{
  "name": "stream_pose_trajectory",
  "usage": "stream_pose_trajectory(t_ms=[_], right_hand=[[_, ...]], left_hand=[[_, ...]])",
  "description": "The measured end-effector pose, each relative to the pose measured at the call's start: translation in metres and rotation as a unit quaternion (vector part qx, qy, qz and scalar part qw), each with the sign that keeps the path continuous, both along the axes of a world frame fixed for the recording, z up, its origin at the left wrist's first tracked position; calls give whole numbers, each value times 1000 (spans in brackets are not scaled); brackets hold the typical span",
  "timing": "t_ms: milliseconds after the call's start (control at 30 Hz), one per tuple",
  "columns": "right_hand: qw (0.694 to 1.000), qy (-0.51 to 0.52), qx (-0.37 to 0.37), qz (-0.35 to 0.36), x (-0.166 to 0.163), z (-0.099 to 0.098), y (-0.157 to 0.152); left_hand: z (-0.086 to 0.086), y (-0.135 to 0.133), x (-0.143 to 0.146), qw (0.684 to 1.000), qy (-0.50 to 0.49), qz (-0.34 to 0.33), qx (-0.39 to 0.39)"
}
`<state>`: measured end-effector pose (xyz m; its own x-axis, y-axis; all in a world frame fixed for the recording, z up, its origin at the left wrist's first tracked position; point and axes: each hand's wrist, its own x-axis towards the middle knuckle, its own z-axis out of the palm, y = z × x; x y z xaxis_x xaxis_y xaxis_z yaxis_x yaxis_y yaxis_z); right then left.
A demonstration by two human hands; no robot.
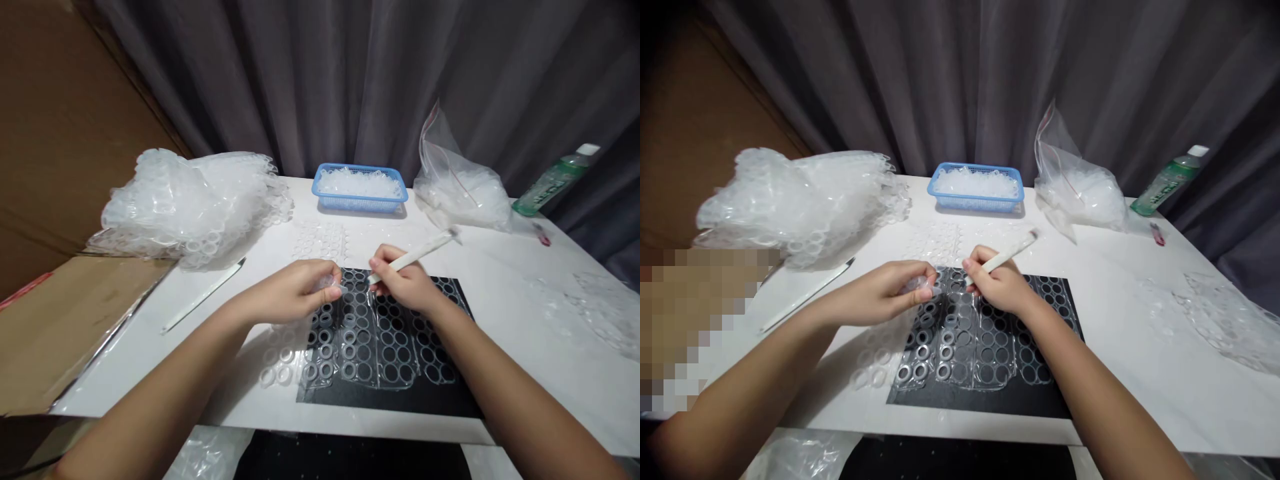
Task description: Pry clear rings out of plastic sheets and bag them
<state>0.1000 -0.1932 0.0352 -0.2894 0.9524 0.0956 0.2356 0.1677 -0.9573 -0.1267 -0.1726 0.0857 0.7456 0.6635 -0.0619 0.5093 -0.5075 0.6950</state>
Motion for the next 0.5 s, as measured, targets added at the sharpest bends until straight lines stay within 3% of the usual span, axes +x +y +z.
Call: stream_pose_trajectory(t_ms=[100, 200, 267, 367, 500], right_hand=[[994, -4, 79, -73, 11, 41, -17], [989, -49, 103, -91, 10, 53, -32], [989, -87, 95, -75, 3, 37, -36], [987, -128, 78, -50, -11, -5, -37], [988, -120, 54, -75, -19, -42, -37]], left_hand=[[-6, -17, 0, 999, 3, 46, 5], [-16, -38, -1, 992, 18, 123, 16], [-23, -51, 4, 985, 52, 160, 28], [-32, -62, 18, 971, 111, 199, 67], [-38, -61, 32, 957, 120, 233, 125]])
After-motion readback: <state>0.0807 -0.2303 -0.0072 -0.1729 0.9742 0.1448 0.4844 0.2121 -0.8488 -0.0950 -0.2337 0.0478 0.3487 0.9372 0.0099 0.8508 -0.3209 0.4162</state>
